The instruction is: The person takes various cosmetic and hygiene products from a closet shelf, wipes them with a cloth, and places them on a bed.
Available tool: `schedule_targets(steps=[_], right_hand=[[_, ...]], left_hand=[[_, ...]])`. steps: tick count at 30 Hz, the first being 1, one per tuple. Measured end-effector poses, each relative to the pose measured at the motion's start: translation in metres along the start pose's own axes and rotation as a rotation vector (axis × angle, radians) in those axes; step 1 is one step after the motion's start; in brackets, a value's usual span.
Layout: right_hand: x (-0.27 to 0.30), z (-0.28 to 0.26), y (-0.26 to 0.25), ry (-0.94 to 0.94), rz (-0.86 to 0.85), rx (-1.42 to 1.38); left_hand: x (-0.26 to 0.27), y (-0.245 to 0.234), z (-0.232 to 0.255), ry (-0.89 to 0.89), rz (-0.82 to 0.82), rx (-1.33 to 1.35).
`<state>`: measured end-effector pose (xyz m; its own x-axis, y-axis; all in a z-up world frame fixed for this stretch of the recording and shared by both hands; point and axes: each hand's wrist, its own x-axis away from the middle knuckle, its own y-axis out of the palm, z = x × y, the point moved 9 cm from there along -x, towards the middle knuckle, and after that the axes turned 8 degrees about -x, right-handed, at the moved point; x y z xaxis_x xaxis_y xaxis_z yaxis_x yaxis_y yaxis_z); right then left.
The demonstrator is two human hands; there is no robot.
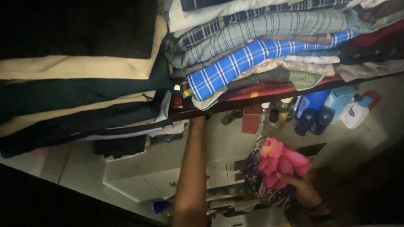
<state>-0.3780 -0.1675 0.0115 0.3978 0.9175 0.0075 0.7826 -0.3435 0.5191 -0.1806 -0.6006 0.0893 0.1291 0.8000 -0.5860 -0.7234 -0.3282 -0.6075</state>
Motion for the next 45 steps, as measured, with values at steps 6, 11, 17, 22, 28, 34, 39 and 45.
schedule_targets(steps=[6,11,17,22,28,34,39,45], right_hand=[[0.003,-0.005,0.018,0.118,-0.053,-0.072],[0.018,-0.046,0.055,0.018,-0.178,0.056],[0.033,-0.068,0.084,-0.091,-0.367,0.149],[0.020,-0.009,0.062,0.189,-0.363,-0.125],[0.020,0.003,0.067,0.258,-0.448,-0.178],[0.086,-0.066,0.137,-0.267,-0.594,0.222],[0.213,-0.080,0.217,-0.708,-0.920,0.749],[0.260,-0.070,0.234,-0.628,-0.763,0.763]], left_hand=[[0.023,-0.016,-0.021,-0.048,0.139,0.084],[0.084,-0.075,-0.029,-0.251,0.416,0.581],[0.185,-0.157,0.040,-0.635,0.422,1.415],[0.284,-0.165,0.081,-0.969,0.157,1.745],[0.353,-0.195,0.092,-0.982,0.224,1.700],[0.385,-0.216,0.149,-0.761,-0.014,1.737],[0.424,-0.218,0.180,-0.820,-0.263,1.911],[0.459,-0.258,0.173,-0.508,-0.233,1.595]])
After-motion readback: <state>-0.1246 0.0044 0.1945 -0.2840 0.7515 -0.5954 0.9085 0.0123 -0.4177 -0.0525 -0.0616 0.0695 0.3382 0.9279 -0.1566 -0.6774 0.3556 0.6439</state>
